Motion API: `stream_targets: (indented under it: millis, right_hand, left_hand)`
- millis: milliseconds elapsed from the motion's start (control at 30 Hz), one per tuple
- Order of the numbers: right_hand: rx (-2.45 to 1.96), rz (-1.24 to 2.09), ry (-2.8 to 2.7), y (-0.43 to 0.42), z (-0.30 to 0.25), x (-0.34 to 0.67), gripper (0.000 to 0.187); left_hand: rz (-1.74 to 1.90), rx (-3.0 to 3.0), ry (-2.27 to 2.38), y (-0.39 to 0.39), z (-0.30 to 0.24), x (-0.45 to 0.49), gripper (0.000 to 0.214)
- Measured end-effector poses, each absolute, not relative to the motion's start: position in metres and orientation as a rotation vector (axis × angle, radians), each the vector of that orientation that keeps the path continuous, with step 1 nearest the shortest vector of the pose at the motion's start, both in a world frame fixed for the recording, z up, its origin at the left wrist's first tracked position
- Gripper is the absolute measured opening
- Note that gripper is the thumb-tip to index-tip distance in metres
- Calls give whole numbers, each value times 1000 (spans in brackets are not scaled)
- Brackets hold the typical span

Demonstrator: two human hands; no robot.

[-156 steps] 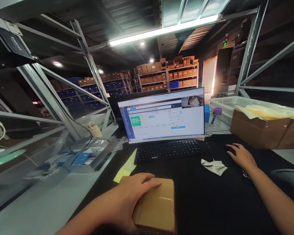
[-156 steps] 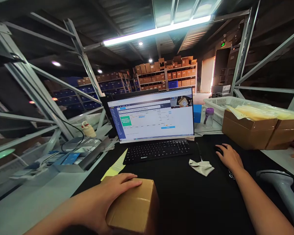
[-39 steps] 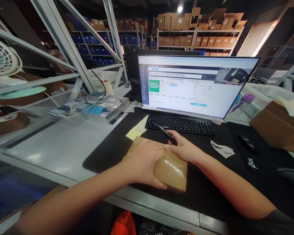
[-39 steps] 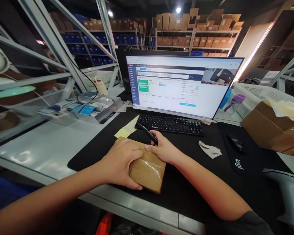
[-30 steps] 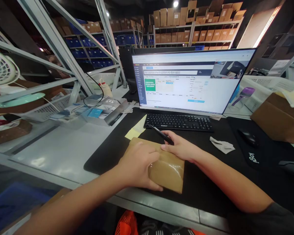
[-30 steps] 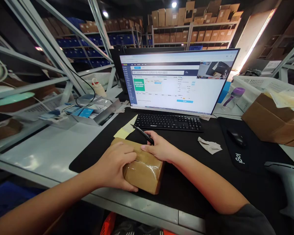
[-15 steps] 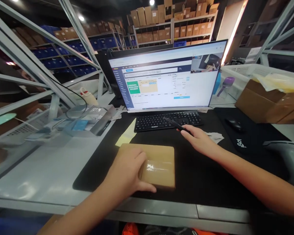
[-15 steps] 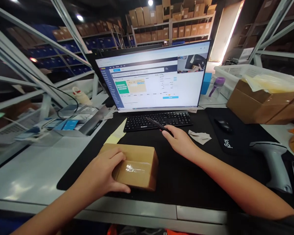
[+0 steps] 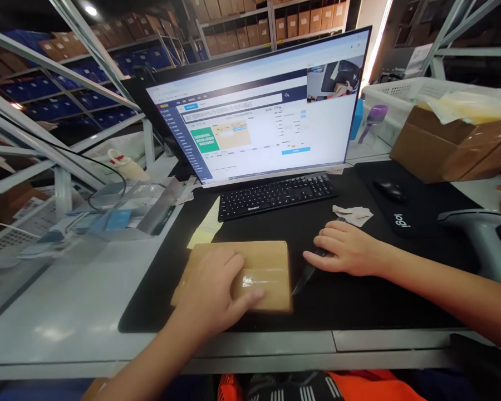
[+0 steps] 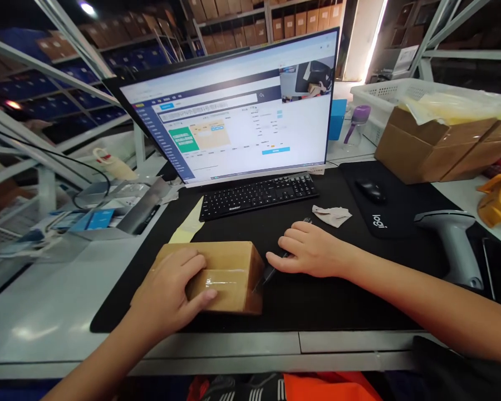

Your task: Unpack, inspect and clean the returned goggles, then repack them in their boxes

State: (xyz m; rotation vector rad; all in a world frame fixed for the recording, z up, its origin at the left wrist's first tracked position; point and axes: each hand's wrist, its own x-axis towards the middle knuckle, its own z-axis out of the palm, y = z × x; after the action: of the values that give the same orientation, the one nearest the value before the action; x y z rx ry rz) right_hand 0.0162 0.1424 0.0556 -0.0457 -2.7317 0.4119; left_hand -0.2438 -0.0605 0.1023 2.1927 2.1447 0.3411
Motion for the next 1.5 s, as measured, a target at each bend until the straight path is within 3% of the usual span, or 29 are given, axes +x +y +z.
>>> stream_targets:
  millis: [100, 300, 367, 533, 733, 867, 1200, 1333, 1500]
  right_hand:
    - [-143, 522, -2723, 156, 54, 6, 30]
    - [-651, 292, -2452, 199, 61, -9, 41]
    - [-756, 508, -2309, 187, 65, -23, 40]
    - [-697, 1478, -2238, 116, 62, -71, 42]
    - [-564, 1982, -2031, 97, 58, -86, 52]
    - [-507, 2070, -2002, 100, 61, -79, 54]
    - [-500, 1827, -2199, 96, 63, -77, 50]
    - [-595, 1142, -2479, 115, 85, -54, 39]
    - [-582, 395, -2868, 107, 123, 3, 43]
  left_hand:
    - [311, 2204, 2143, -61, 104, -243, 43]
    - [305, 2172, 2166, -61, 108, -239, 37]
    - [316, 2157, 2196, -61, 107, -238, 37]
    - [362, 2241, 2254, -64, 101, -239, 40]
    - [482, 2420, 2309, -72, 95, -239, 41]
    - [562, 2552, 2289, -74, 94, -238, 38]
    - [670, 2598, 2328, -81, 93, -232, 33]
    - [603, 2502, 2344, -79, 94, -232, 33]
    - [591, 2454, 2330, -71, 93, -235, 34]
